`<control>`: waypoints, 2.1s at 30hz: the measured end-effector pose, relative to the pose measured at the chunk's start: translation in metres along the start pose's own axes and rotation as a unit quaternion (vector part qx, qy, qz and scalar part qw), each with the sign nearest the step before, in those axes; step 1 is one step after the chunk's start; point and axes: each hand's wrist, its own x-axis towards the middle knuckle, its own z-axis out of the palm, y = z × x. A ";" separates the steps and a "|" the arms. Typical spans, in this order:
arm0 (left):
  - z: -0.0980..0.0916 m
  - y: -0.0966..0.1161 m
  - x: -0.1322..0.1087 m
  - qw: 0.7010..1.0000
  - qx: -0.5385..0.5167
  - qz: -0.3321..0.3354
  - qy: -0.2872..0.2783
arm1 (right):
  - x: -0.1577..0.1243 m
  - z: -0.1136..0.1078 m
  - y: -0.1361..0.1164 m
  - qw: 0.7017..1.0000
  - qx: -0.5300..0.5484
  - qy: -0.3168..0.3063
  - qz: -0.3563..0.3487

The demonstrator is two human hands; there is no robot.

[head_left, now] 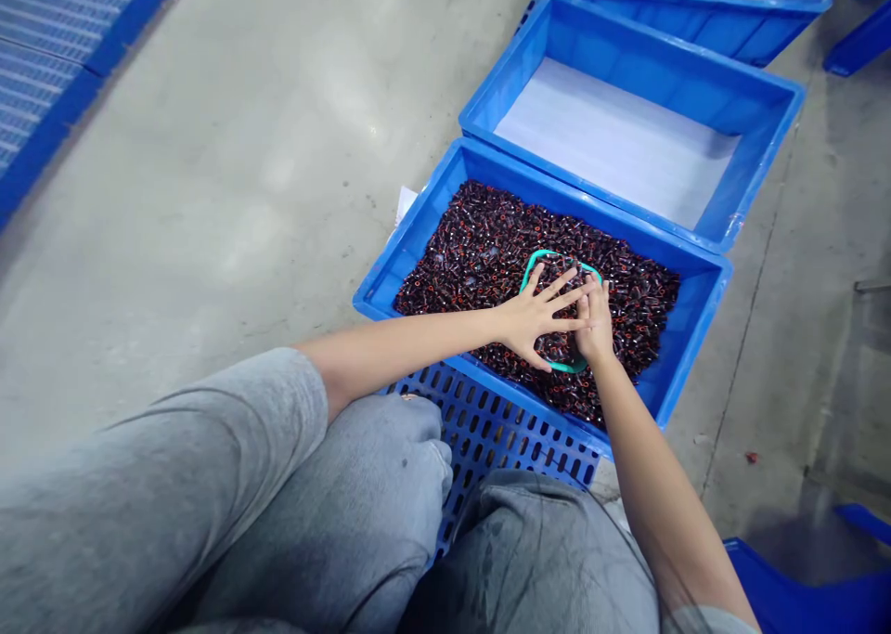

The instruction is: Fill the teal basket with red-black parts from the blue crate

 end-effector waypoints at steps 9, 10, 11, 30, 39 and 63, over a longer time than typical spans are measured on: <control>-0.004 0.000 -0.003 0.999 0.007 -0.014 -0.030 | -0.003 0.003 -0.004 1.000 0.011 0.011 0.010; -0.005 0.000 -0.003 0.999 0.006 -0.015 -0.030 | -0.002 0.003 -0.005 1.000 0.012 0.010 0.010; -0.005 0.001 -0.003 0.999 0.005 -0.017 -0.030 | -0.002 0.002 -0.005 1.000 0.012 0.009 0.010; -0.008 -0.025 0.003 0.932 -0.203 -0.231 0.192 | -0.001 -0.013 0.001 0.976 0.072 0.131 0.160; 0.002 -0.040 0.008 0.771 -0.259 -0.522 0.258 | -0.024 0.000 0.004 0.938 0.082 0.102 0.320; -0.147 0.039 0.062 0.681 -0.388 -0.583 0.215 | -0.003 -0.160 -0.134 0.923 0.082 0.133 0.351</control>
